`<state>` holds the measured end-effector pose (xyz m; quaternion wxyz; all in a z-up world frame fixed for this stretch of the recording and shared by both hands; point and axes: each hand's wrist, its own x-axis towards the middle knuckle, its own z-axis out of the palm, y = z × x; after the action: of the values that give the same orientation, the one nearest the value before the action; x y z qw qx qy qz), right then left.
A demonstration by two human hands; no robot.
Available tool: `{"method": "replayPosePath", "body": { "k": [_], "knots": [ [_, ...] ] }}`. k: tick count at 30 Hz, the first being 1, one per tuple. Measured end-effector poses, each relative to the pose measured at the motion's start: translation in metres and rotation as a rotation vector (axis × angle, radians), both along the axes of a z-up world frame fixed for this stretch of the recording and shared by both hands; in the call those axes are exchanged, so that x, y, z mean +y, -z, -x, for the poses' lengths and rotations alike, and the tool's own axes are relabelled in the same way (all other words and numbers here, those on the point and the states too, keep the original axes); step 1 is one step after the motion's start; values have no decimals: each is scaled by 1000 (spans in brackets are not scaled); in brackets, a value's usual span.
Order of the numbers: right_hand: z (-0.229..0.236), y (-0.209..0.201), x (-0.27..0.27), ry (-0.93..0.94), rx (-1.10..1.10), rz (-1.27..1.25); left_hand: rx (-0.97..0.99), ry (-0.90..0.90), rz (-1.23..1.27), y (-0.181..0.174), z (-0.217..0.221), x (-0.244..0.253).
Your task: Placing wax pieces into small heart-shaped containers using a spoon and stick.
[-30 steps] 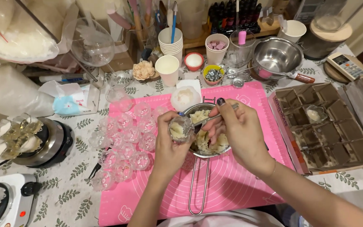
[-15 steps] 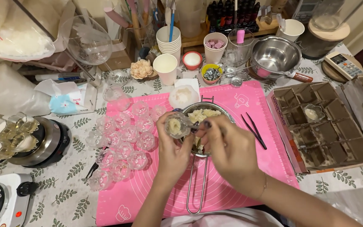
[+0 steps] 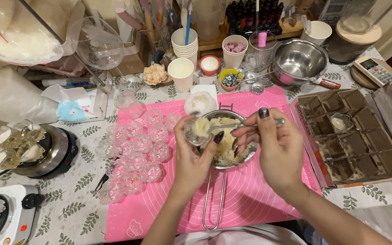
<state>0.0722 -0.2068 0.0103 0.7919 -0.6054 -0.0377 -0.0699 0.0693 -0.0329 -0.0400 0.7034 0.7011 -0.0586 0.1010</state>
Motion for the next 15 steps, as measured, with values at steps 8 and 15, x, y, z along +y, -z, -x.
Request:
{"method": "replayPosePath", "body": {
  "k": [8,15],
  "knots": [
    [11,-15,19,92,-64,538,-160,-5,-190,9,-2,0],
    [5,10,12,21,117,-10,-172,-35,-252,9,-2,0]
  ]
}}
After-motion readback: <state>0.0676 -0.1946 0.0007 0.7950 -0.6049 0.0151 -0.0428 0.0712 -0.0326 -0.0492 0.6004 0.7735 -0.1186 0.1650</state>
